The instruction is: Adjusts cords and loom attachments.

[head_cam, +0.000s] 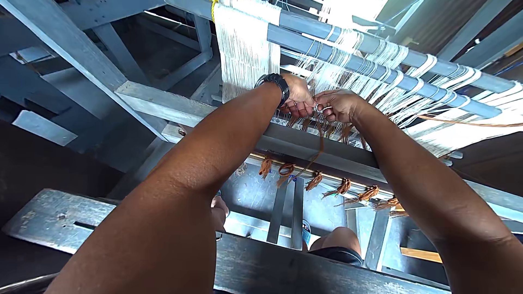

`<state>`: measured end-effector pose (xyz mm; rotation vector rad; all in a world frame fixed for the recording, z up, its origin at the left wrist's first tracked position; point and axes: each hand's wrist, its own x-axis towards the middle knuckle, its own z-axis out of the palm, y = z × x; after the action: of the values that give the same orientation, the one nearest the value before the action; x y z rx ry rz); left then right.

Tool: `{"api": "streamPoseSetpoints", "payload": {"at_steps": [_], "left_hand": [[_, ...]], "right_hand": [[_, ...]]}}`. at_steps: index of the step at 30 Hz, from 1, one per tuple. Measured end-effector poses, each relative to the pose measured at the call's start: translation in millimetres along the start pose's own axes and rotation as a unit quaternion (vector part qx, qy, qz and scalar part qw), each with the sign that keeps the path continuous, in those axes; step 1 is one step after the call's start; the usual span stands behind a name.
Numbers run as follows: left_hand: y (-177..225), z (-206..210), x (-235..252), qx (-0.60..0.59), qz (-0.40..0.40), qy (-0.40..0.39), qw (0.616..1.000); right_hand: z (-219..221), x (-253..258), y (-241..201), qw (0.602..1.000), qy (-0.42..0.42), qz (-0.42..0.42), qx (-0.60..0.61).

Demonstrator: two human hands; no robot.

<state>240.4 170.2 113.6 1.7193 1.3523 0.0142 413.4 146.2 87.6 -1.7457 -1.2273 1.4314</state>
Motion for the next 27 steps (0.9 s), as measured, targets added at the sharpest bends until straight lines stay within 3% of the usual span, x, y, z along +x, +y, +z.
{"api": "streamPoseSetpoints", "payload": {"at_steps": [19, 27], "left_hand": [[1, -10, -16, 0.041, -0.052, 0.035, 0.997], [2, -22, -41, 0.296, -0.053, 0.082, 0.950]], "right_hand": [[-13, -3, 1, 0.994, 0.000, 0.013, -0.107], [-15, -6, 0, 0.988, -0.025, 0.016, -0.153]]}}
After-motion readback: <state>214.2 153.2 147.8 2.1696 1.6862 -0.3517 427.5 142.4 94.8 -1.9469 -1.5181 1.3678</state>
